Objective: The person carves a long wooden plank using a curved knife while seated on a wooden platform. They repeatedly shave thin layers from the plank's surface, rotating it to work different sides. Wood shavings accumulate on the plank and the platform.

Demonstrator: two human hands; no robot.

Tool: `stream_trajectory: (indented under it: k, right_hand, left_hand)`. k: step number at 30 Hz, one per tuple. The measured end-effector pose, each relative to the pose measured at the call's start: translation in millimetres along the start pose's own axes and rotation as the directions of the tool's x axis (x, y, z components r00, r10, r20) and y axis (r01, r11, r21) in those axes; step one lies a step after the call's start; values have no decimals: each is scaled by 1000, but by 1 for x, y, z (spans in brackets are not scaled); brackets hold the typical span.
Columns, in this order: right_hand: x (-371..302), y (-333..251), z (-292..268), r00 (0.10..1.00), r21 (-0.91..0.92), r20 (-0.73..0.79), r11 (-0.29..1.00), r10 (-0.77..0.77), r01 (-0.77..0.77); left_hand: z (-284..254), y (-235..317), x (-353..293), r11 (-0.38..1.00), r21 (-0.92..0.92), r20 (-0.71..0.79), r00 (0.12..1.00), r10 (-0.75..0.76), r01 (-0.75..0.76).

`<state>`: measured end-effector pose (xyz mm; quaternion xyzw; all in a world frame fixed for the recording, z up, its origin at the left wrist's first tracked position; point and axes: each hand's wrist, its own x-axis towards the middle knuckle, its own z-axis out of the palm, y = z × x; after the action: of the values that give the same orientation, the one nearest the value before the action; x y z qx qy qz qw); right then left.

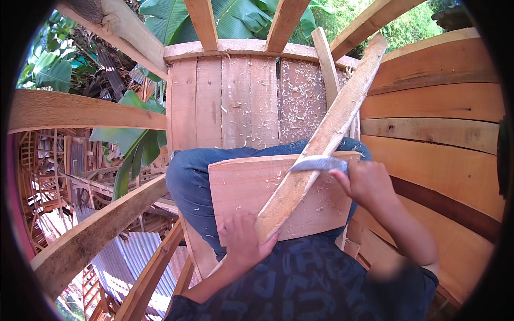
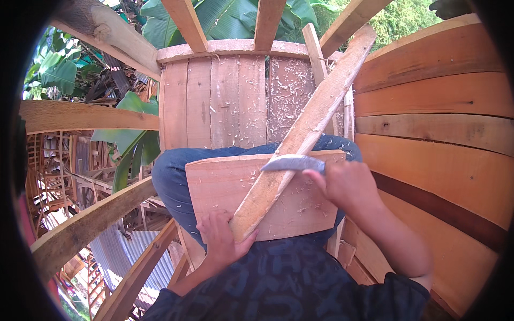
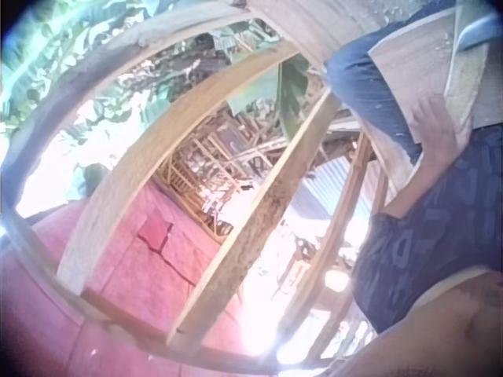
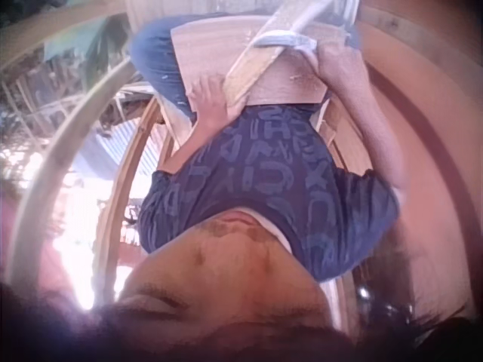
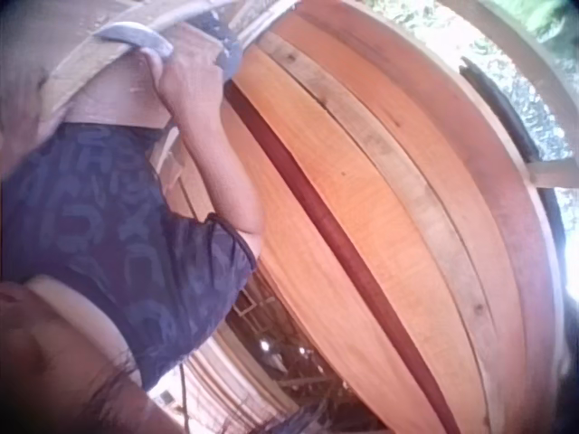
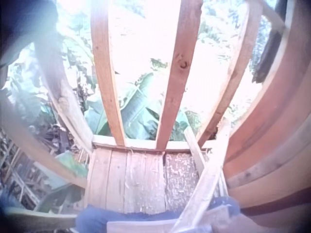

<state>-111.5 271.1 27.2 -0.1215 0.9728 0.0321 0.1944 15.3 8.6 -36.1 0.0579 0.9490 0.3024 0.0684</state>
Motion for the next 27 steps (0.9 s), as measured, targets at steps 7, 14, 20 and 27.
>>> stream_trajectory:
  k: [7, 14, 20, 27]
  right_hand:
    - [22, 18, -8, 995, -16, -89, 999, 38, -39]
    - [22, 44, 6, 977, 115, -116, 979, 179, -165]
    - [-9, -5, 7, 988, 118, 59, 984, -140, 132]
    - [-3, 52, 13, 972, 190, -126, 966, 198, -173]
  left_hand:
    - [-5, 1, -2, 999, -27, 31, 999, -27, 27]
    - [-3, 2, -5, 1000, -14, 25, 999, -23, 23]
    - [-1, 0, 0, 1000, -27, 30, 1000, 9, -8]
    - [-1, -2, 0, 999, -24, 28, 999, -30, 31]
